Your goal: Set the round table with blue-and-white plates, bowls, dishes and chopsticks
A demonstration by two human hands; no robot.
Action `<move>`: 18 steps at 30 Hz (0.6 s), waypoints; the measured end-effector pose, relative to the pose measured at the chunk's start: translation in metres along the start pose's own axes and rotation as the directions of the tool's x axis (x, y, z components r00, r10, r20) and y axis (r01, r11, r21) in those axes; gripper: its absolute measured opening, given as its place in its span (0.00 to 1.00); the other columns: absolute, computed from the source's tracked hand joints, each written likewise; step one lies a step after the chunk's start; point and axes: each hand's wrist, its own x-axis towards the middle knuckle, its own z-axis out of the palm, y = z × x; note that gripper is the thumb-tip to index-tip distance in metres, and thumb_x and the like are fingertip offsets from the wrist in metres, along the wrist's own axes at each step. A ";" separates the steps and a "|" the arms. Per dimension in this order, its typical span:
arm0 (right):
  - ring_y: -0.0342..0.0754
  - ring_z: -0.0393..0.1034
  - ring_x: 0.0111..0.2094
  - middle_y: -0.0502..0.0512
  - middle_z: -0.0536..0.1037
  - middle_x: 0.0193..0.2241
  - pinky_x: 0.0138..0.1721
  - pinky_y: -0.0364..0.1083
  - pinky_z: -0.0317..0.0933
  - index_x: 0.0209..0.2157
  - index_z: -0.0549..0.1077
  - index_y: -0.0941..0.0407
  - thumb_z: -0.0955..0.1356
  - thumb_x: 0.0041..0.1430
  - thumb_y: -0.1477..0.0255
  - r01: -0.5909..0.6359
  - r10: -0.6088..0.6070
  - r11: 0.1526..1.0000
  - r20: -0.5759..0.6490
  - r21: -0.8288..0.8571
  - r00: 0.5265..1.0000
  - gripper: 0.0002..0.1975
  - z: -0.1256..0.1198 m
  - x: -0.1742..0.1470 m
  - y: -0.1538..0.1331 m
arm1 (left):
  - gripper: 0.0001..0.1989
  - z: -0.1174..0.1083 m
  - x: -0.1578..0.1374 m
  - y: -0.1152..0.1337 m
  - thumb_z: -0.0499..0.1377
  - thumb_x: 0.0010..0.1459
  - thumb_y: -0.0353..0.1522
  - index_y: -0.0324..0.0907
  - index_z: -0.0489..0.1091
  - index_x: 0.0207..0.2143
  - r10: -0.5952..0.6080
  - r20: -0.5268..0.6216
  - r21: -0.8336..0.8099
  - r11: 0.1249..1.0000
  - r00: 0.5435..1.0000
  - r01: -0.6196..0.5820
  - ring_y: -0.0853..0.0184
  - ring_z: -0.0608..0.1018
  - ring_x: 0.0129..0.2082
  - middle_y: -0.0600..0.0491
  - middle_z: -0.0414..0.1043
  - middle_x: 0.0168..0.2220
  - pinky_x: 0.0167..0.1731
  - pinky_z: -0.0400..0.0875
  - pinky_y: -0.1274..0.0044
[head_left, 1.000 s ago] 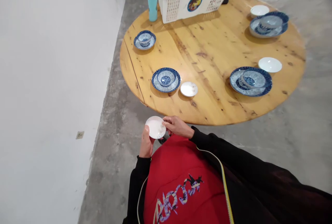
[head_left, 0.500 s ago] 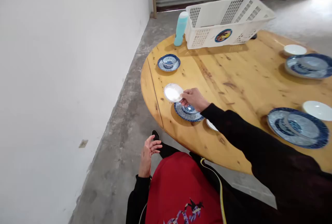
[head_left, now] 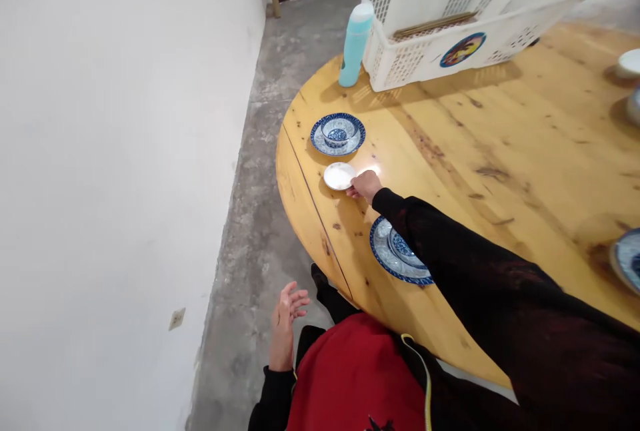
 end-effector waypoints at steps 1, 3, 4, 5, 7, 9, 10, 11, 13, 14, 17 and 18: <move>0.44 0.69 0.16 0.53 0.72 0.13 0.17 0.38 0.63 0.36 0.74 0.64 0.66 0.63 0.84 -0.005 0.005 1.000 -0.014 0.003 1.000 0.05 0.004 0.001 -0.001 | 0.41 0.000 0.005 0.003 0.58 0.59 0.64 0.40 0.75 0.57 -0.009 0.005 0.000 1.000 1.000 0.009 0.54 0.83 0.46 0.38 0.81 0.49 0.43 0.76 0.68; 0.44 0.69 0.16 0.53 0.72 0.14 0.17 0.38 0.63 0.35 0.74 0.63 0.66 0.62 0.85 -0.008 0.008 1.000 -0.034 0.018 0.999 0.06 0.013 0.002 -0.002 | 0.41 0.001 0.014 0.008 0.60 0.57 0.65 0.40 0.76 0.56 -0.031 0.015 0.000 1.000 0.999 0.031 0.54 0.84 0.45 0.38 0.81 0.48 0.42 0.76 0.68; 0.45 0.69 0.16 0.53 0.72 0.14 0.17 0.38 0.63 0.35 0.74 0.63 0.66 0.62 0.85 -0.008 0.009 1.000 -0.040 0.027 0.999 0.06 0.017 0.002 -0.003 | 0.42 0.001 0.018 0.011 0.61 0.56 0.65 0.40 0.76 0.55 -0.047 0.022 0.002 0.999 0.999 0.047 0.54 0.84 0.45 0.38 0.82 0.48 0.42 0.76 0.68; 0.45 0.69 0.17 0.53 0.72 0.15 0.18 0.38 0.63 0.36 0.74 0.63 0.66 0.62 0.84 -0.010 0.011 0.999 -0.047 0.037 0.999 0.06 0.020 0.001 -0.004 | 0.42 0.000 0.022 0.015 0.62 0.54 0.65 0.40 0.76 0.54 -0.063 0.033 0.006 0.998 0.997 0.063 0.54 0.84 0.45 0.37 0.82 0.47 0.42 0.76 0.69; 0.45 0.70 0.17 0.53 0.72 0.15 0.18 0.38 0.64 0.37 0.74 0.63 0.66 0.63 0.84 -0.014 0.018 0.998 -0.059 0.059 0.998 0.06 0.026 0.001 -0.005 | 0.43 0.000 0.029 0.023 0.64 0.52 0.65 0.40 0.76 0.53 -0.080 0.072 0.016 0.997 0.994 0.080 0.55 0.84 0.44 0.37 0.82 0.47 0.42 0.77 0.69; 0.45 0.69 0.17 0.52 0.72 0.15 0.18 0.39 0.64 0.37 0.74 0.64 0.65 0.63 0.85 -0.019 0.026 0.996 -0.076 0.084 0.997 0.06 0.030 0.000 -0.006 | 0.43 0.000 0.037 0.032 0.65 0.51 0.65 0.40 0.76 0.53 -0.074 0.133 0.024 0.997 0.988 0.071 0.56 0.84 0.44 0.38 0.82 0.47 0.42 0.76 0.70; 0.44 0.69 0.17 0.52 0.71 0.15 0.18 0.39 0.64 0.37 0.74 0.64 0.65 0.64 0.85 -0.022 0.030 0.995 -0.085 0.096 0.996 0.06 0.031 0.000 -0.006 | 0.42 0.000 0.042 0.037 0.65 0.52 0.64 0.39 0.76 0.53 -0.063 0.165 0.031 0.998 0.984 0.058 0.56 0.84 0.43 0.38 0.82 0.46 0.41 0.76 0.70; 0.44 0.69 0.17 0.51 0.71 0.15 0.18 0.39 0.64 0.37 0.74 0.64 0.65 0.64 0.85 -0.026 0.036 0.994 -0.093 0.107 0.995 0.07 0.032 -0.001 -0.006 | 0.41 0.001 0.048 0.043 0.65 0.53 0.64 0.39 0.76 0.53 -0.050 0.201 0.043 0.998 0.978 0.042 0.57 0.84 0.43 0.38 0.82 0.46 0.40 0.76 0.71; 0.44 0.69 0.18 0.51 0.71 0.15 0.19 0.39 0.64 0.36 0.74 0.63 0.64 0.65 0.85 -0.034 0.048 0.991 -0.109 0.127 0.993 0.08 0.034 -0.003 -0.005 | 0.36 0.007 0.067 0.055 0.64 0.58 0.61 0.39 0.76 0.52 -0.013 0.267 0.084 0.996 0.963 -0.010 0.59 0.84 0.42 0.39 0.82 0.46 0.39 0.76 0.73; 0.43 0.69 0.18 0.51 0.71 0.15 0.19 0.38 0.64 0.34 0.73 0.62 0.64 0.66 0.85 -0.037 0.053 0.990 -0.117 0.135 0.992 0.09 0.035 -0.005 -0.005 | 0.33 0.012 0.079 0.062 0.63 0.60 0.59 0.40 0.77 0.51 0.015 0.299 0.111 0.992 0.954 -0.051 0.59 0.84 0.42 0.40 0.82 0.45 0.39 0.76 0.73; 0.41 0.68 0.17 0.49 0.72 0.16 0.19 0.37 0.63 0.32 0.72 0.60 0.64 0.67 0.84 -0.040 0.064 0.987 -0.157 0.153 0.985 0.10 0.037 -0.009 -0.005 | 0.24 0.037 0.130 0.086 0.64 0.64 0.51 0.40 0.77 0.48 0.108 0.375 0.197 0.961 0.921 -0.193 0.60 0.84 0.41 0.43 0.82 0.42 0.38 0.76 0.72; 0.41 0.68 0.17 0.48 0.72 0.17 0.19 0.37 0.63 0.32 0.72 0.60 0.65 0.67 0.84 -0.037 0.065 0.987 -0.177 0.159 0.982 0.10 0.038 -0.010 -0.004 | 0.21 0.049 0.149 0.094 0.64 0.64 0.48 0.39 0.77 0.47 0.123 0.388 0.223 0.949 0.913 -0.223 0.60 0.83 0.40 0.43 0.81 0.40 0.38 0.76 0.72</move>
